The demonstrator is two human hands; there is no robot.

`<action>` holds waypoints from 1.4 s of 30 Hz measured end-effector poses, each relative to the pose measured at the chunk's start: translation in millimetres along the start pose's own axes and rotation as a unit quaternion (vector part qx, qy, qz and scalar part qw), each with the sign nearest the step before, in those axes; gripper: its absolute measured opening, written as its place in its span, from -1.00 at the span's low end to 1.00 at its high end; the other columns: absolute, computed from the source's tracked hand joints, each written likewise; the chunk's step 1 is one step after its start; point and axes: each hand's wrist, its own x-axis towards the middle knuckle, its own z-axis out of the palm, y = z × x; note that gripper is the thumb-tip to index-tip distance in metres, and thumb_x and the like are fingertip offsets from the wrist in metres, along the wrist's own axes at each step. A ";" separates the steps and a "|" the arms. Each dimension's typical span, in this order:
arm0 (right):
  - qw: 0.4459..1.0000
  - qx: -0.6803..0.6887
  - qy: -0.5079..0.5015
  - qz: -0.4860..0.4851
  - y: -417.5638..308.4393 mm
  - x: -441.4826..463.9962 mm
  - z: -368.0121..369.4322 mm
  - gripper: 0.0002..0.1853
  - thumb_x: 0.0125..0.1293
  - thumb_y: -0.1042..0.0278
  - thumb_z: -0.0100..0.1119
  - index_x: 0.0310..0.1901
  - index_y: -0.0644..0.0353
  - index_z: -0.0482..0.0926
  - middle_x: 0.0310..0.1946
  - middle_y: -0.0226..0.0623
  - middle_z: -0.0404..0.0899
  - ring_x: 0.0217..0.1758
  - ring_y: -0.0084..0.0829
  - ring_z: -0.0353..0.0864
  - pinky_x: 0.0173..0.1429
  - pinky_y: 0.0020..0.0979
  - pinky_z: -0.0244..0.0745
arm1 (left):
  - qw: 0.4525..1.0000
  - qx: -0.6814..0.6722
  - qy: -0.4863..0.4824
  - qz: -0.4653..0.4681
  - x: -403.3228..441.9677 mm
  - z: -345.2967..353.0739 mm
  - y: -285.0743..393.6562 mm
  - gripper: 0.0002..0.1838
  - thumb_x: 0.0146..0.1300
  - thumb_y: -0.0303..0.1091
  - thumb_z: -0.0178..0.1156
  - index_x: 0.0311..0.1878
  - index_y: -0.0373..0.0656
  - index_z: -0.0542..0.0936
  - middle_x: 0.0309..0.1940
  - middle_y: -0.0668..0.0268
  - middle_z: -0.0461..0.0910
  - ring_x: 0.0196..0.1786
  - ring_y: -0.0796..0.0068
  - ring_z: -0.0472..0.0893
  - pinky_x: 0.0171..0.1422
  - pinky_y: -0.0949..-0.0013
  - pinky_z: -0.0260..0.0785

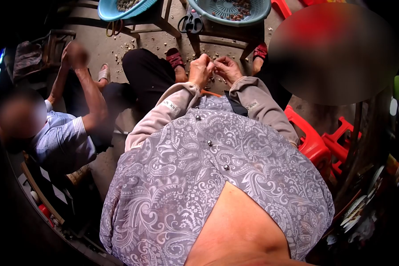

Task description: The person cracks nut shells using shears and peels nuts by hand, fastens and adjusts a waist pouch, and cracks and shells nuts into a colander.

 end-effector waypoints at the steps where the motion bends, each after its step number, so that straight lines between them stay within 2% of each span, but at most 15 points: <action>1: 1.000 0.011 -0.003 -0.002 0.1 0.0 -0.1 -0.89 0.36 0.42 0.28 -0.13 0.19 0.58 -0.29 -0.37 0.67 -0.28 -0.57 0.68 -0.19 -0.58 0.66 | 1.000 0.008 0.004 -0.001 0.3 -0.7 0.3 -0.85 0.25 -0.37 0.19 -0.28 -0.30 0.55 -0.46 0.01 0.65 -0.37 0.15 0.69 -0.26 0.21 0.53; 3: 1.000 0.031 -0.004 0.002 0.7 0.2 -0.6 -0.90 0.38 0.45 0.25 -0.12 0.20 0.58 -0.27 -0.35 0.67 -0.25 -0.55 0.69 -0.15 -0.57 0.68 | 1.000 0.026 0.011 -0.004 -0.1 -4.4 1.7 -0.85 0.30 -0.38 0.16 -0.24 -0.30 0.57 -0.47 0.10 0.67 -0.40 0.43 0.69 -0.30 0.34 0.53; 6: 0.998 0.059 0.003 0.015 -0.2 0.4 1.4 -0.90 0.39 0.48 0.22 -0.10 0.21 0.59 -0.25 -0.34 0.67 -0.21 -0.53 0.70 -0.11 -0.56 0.70 | 0.998 -0.008 0.035 -0.050 2.0 -3.8 -7.2 -0.84 0.30 -0.40 0.16 -0.20 -0.29 0.62 -0.49 0.20 0.68 -0.43 0.47 0.67 -0.33 0.40 0.52; 7: 0.997 0.071 0.008 0.019 -1.4 0.1 3.3 -0.90 0.38 0.48 0.22 -0.10 0.21 0.59 -0.25 -0.34 0.67 -0.21 -0.53 0.70 -0.11 -0.56 0.70 | 0.984 -0.124 0.021 -0.128 1.7 -6.1 -8.0 -0.83 0.33 -0.41 0.13 -0.14 -0.31 0.62 -0.41 0.22 0.68 -0.40 0.49 0.66 -0.32 0.43 0.53; 10: 0.998 0.056 0.023 0.011 -6.5 -3.8 6.7 -0.90 0.37 0.47 0.25 -0.12 0.21 0.59 -0.26 -0.34 0.67 -0.21 -0.51 0.70 -0.11 -0.53 0.69 | 0.924 -0.285 0.015 -0.255 -2.3 -8.7 -14.0 -0.77 0.43 -0.41 0.03 0.03 -0.30 0.56 -0.19 0.18 0.65 -0.26 0.45 0.66 -0.19 0.45 0.55; 12: 0.995 -0.073 0.013 -0.070 -10.1 -6.8 11.3 -0.89 0.34 0.47 0.28 -0.14 0.20 0.58 -0.27 -0.34 0.68 -0.24 -0.51 0.69 -0.15 -0.49 0.67 | 0.819 -0.442 -0.077 -0.358 0.9 -9.6 -18.6 -0.72 0.49 -0.33 -0.02 0.08 -0.30 0.53 -0.10 0.17 0.63 -0.15 0.42 0.64 -0.07 0.42 0.54; 15: 0.861 -0.456 -0.008 -0.226 -29.8 -22.1 33.8 -0.78 0.16 0.49 0.39 -0.18 0.16 0.55 -0.30 -0.33 0.67 -0.30 -0.42 0.66 -0.21 -0.36 0.58 | 0.669 -0.620 -0.185 -0.365 3.8 -0.7 -57.3 -0.63 0.55 -0.19 -0.09 0.15 -0.29 0.48 -0.02 0.17 0.61 -0.05 0.37 0.61 0.07 0.38 0.52; 17: 0.736 -0.545 -0.044 -0.398 -16.9 -12.3 28.2 -0.70 0.03 0.51 0.39 -0.17 0.13 0.56 -0.30 -0.25 0.63 -0.22 -0.25 0.63 -0.12 -0.30 0.55 | 0.607 -0.683 -0.263 -0.309 6.2 1.2 -69.0 -0.54 0.58 -0.07 -0.15 0.17 -0.29 0.48 -0.01 0.21 0.59 0.01 0.39 0.57 0.20 0.35 0.47; 18: 0.680 -0.580 -0.037 -0.447 -16.7 -12.9 27.5 -0.69 0.01 0.51 0.39 -0.16 0.12 0.57 -0.30 -0.22 0.62 -0.19 -0.19 0.62 -0.09 -0.28 0.54 | 0.608 -0.683 -0.242 -0.323 6.7 -0.6 -58.7 -0.53 0.58 -0.06 -0.15 0.17 -0.29 0.48 -0.02 0.21 0.59 -0.01 0.39 0.57 0.19 0.35 0.48; 21: 0.687 -0.553 -0.015 -0.472 -26.2 -13.4 31.4 -0.75 0.12 0.51 0.38 -0.16 0.13 0.58 -0.28 -0.27 0.66 -0.18 -0.32 0.66 -0.09 -0.35 0.57 | 0.605 -0.694 -0.221 -0.322 5.4 -9.7 -33.7 -0.48 0.59 -0.02 -0.19 0.21 -0.30 0.48 -0.06 0.20 0.61 -0.06 0.41 0.60 0.09 0.37 0.53; 24: 0.959 -0.208 0.014 -0.193 -18.2 -9.4 16.5 -0.83 0.26 0.50 0.34 -0.14 0.16 0.57 -0.21 -0.33 0.69 -0.12 -0.44 0.67 -0.03 -0.43 0.59 | 0.636 -0.667 -0.234 -0.310 3.5 -13.6 -32.5 -0.46 0.59 -0.02 -0.20 0.24 -0.32 0.46 -0.07 0.17 0.61 -0.08 0.39 0.62 0.07 0.37 0.55; 28: 0.991 0.073 0.009 -0.111 -17.8 -7.0 7.6 -0.85 0.38 0.48 0.23 -0.05 0.12 0.56 -0.12 -0.33 0.69 -0.17 -0.55 0.65 -0.02 -0.52 0.58 | 0.638 -0.666 -0.218 -0.318 2.3 -18.0 -24.4 -0.51 0.58 -0.12 -0.13 0.33 -0.32 0.40 -0.03 0.10 0.61 -0.10 0.38 0.63 0.03 0.40 0.57; 32: 0.986 0.153 0.002 -0.070 -15.3 -4.2 2.2 -0.88 0.37 0.53 0.22 -0.09 0.15 0.57 -0.12 -0.25 0.70 -0.14 -0.50 0.69 -0.10 -0.54 0.60 | 0.684 -0.628 -0.208 -0.308 1.7 -18.8 -27.7 -0.54 0.48 -0.42 0.01 0.37 -0.38 0.31 0.02 0.04 0.60 -0.14 0.42 0.64 -0.03 0.46 0.58; 36: 0.987 0.138 0.032 -0.078 -14.0 -3.5 -1.7 -0.88 0.35 0.51 0.26 -0.11 0.15 0.57 -0.16 -0.25 0.71 -0.21 -0.53 0.67 -0.16 -0.55 0.57 | 0.790 -0.441 -0.174 -0.388 -4.3 -17.6 -33.1 -0.56 0.45 -0.58 -0.04 0.35 -0.48 0.27 -0.10 -0.01 0.63 -0.34 0.46 0.62 -0.26 0.50 0.57; 42: 0.966 -0.183 0.154 -0.103 12.9 13.8 -29.5 -0.80 0.19 0.45 0.39 -0.19 0.14 0.57 -0.38 -0.46 0.60 -0.36 -0.64 0.53 -0.33 -0.60 0.39 | 0.871 -0.400 -0.080 -0.274 9.4 -48.2 -20.8 -0.74 0.48 -0.27 0.07 0.02 -0.25 0.58 -0.47 0.50 0.53 -0.58 0.78 0.40 -0.59 0.66 0.15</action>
